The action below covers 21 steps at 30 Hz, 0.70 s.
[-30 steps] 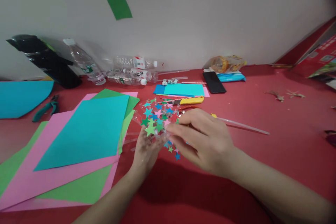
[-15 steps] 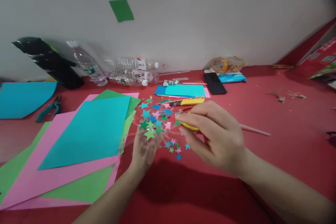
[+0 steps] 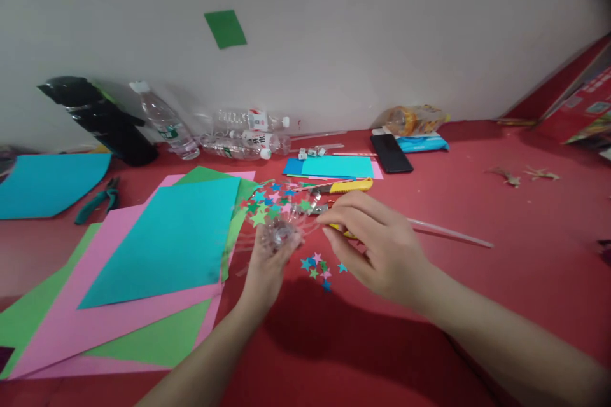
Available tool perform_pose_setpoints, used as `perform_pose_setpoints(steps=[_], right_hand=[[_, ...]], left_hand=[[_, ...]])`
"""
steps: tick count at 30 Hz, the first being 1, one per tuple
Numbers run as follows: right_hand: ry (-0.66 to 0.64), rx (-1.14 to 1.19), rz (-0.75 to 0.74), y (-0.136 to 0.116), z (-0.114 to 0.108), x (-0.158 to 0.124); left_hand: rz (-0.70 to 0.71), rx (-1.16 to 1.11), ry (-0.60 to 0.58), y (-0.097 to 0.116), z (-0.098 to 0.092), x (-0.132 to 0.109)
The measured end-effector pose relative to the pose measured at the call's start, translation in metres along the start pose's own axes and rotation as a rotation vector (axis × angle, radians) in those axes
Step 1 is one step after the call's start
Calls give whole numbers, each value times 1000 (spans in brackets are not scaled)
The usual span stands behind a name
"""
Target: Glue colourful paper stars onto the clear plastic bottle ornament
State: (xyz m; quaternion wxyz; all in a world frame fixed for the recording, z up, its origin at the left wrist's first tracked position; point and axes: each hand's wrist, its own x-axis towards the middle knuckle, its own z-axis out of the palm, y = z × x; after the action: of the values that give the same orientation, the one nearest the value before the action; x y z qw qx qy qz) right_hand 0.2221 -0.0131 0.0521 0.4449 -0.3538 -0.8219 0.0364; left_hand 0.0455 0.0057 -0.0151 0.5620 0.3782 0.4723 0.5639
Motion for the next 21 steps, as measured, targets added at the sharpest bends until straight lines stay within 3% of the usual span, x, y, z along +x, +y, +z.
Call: perform_pose_setpoints(steps=[9,16,21], right_hand=[[27,-17,-59,2,4,-1],[125,2,-41,4,-5,1],[219,-48,-95,0,-13,8]], left_hand=[[-11,-1,-107,-10,-5,3],[12,24,-9,1,0,0],[-63,-73,62,-7,0,2]])
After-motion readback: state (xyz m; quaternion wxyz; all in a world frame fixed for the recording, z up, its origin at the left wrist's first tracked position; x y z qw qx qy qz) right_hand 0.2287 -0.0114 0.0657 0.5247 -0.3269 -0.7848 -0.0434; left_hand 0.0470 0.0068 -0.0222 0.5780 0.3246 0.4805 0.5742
